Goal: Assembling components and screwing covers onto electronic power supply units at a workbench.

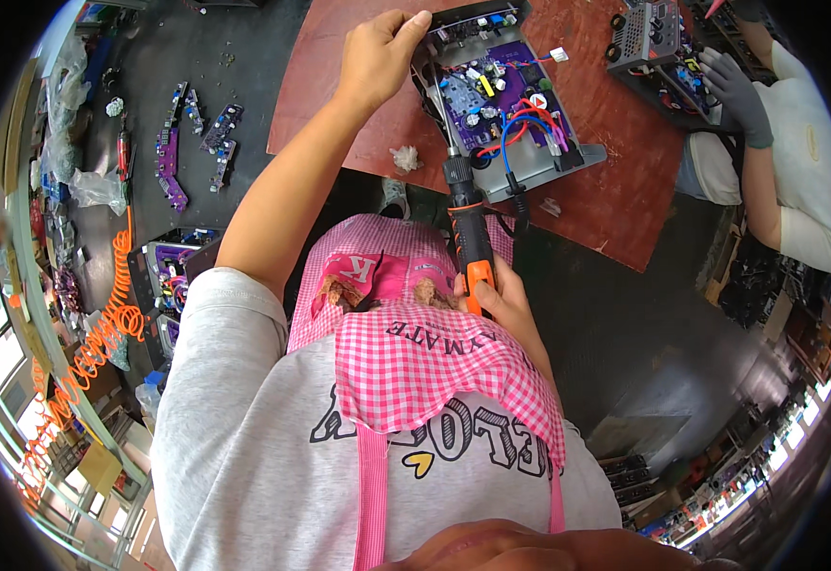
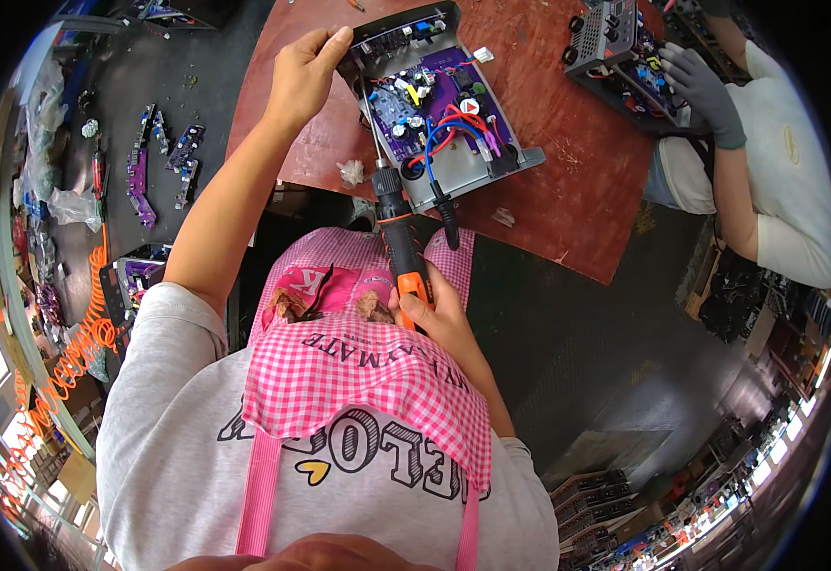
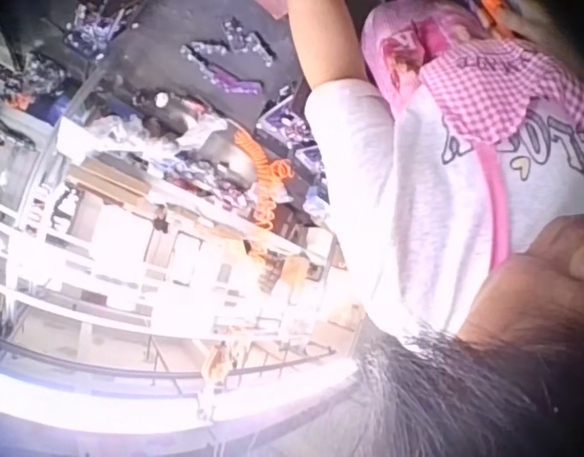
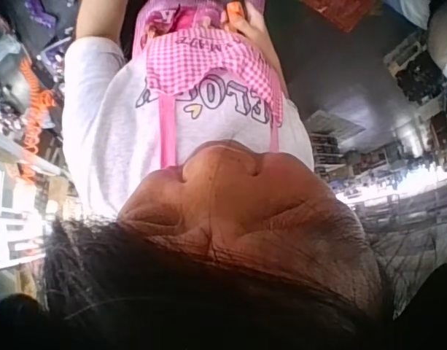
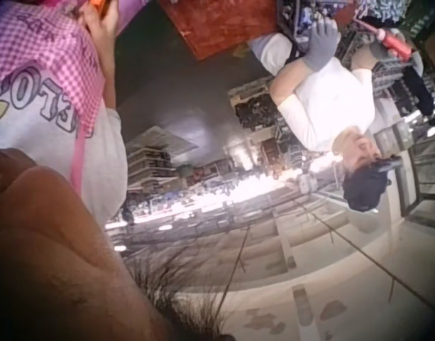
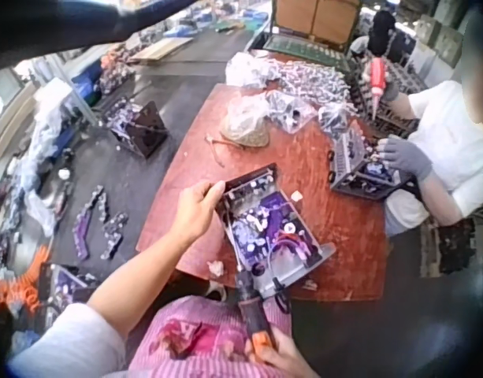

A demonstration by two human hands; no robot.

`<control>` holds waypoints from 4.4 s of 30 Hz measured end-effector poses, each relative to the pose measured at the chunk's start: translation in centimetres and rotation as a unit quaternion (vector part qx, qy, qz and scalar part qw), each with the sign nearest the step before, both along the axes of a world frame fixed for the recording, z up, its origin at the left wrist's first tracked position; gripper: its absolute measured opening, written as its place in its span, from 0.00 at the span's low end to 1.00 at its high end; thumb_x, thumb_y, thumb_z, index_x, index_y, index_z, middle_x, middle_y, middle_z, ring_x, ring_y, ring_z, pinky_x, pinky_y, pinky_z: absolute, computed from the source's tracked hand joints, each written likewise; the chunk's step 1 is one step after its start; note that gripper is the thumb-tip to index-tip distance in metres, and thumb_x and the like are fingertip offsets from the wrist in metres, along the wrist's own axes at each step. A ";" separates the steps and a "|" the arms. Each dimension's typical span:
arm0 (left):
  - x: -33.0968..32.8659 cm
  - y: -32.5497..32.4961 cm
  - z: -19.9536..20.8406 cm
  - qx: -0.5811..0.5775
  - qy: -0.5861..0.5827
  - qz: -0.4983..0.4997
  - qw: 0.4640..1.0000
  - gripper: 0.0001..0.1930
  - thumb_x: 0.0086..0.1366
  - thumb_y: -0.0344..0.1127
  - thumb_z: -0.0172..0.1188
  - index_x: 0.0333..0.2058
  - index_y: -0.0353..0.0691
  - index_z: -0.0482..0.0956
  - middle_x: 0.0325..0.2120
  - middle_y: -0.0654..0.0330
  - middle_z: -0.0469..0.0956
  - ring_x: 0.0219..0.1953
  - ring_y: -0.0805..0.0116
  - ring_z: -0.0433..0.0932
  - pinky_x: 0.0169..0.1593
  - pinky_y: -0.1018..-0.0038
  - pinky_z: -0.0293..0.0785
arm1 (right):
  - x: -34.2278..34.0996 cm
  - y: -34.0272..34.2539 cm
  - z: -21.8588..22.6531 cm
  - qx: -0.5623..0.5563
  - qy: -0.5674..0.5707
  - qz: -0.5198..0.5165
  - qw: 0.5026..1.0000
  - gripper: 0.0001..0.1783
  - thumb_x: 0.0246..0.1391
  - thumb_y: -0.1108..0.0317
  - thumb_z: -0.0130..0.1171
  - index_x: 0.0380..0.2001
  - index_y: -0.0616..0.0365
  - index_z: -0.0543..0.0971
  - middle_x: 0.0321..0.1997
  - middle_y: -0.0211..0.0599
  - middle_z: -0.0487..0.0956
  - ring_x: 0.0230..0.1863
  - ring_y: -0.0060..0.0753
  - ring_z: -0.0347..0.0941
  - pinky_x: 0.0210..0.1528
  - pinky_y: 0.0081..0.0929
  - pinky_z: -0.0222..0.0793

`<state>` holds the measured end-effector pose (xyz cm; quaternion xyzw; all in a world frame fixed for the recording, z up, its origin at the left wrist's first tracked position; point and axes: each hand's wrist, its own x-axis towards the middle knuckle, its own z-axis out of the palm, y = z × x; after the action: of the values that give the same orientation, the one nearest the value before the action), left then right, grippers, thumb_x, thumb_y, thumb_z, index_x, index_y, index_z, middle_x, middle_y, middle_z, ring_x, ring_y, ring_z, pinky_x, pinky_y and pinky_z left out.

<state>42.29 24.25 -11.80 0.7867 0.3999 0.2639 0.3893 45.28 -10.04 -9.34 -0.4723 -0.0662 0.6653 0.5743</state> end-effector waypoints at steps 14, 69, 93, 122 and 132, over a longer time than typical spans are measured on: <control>0.0 0.0 -0.2 -0.013 -0.063 -0.015 0.998 0.22 0.67 0.51 0.57 0.34 0.34 0.83 0.22 0.52 0.80 0.26 0.64 0.80 0.32 0.67 0.73 | 0.2 0.2 -1.7 0.023 -0.037 0.014 0.999 0.31 0.59 0.56 0.64 0.56 0.65 0.67 0.33 0.36 0.77 0.32 0.21 0.73 0.37 0.20 0.70; -12.6 -2.4 2.2 -0.396 -0.162 0.071 0.901 0.14 0.67 0.41 0.61 0.36 0.40 0.67 0.25 0.59 0.75 0.24 0.66 0.77 0.30 0.68 0.77 | 1.1 9.1 7.8 0.156 -0.708 -0.069 0.685 0.34 0.46 0.67 0.68 0.58 0.62 0.72 0.63 0.52 0.66 0.60 0.53 0.67 0.63 0.43 0.62; 4.5 7.7 -3.1 -0.295 -0.193 -0.337 0.873 0.30 0.75 0.52 0.43 0.65 0.33 0.62 0.63 0.46 0.66 0.65 0.55 0.65 0.66 0.62 0.60 | 1.5 9.7 0.7 -0.172 -0.509 -0.270 0.799 0.47 0.56 0.51 0.63 0.69 0.65 0.55 0.64 0.65 0.65 0.66 0.57 0.63 0.68 0.41 0.57; 0.2 8.5 -8.3 -0.318 -0.228 -0.410 0.824 0.16 0.73 0.42 0.51 0.52 0.38 0.70 0.46 0.58 0.74 0.50 0.66 0.73 0.59 0.67 0.68 | 14.2 8.3 -1.9 0.010 -0.525 -0.166 0.835 0.20 0.42 0.63 0.64 0.37 0.67 0.83 0.29 0.45 0.84 0.31 0.29 0.78 0.35 0.33 0.71; 2.1 11.9 -16.5 -0.283 -0.231 -0.435 0.823 0.21 0.65 0.29 0.63 0.56 0.35 0.71 0.51 0.52 0.77 0.51 0.65 0.77 0.58 0.67 0.72 | 17.5 6.8 -3.3 -0.040 -0.500 -0.189 0.844 0.20 0.46 0.61 0.69 0.39 0.66 0.84 0.36 0.37 0.86 0.35 0.24 0.79 0.38 0.28 0.73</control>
<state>44.35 36.14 -28.25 0.6499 -0.0282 0.1163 0.7505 62.76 -3.21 -12.68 -0.7667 -0.2270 0.2197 0.5589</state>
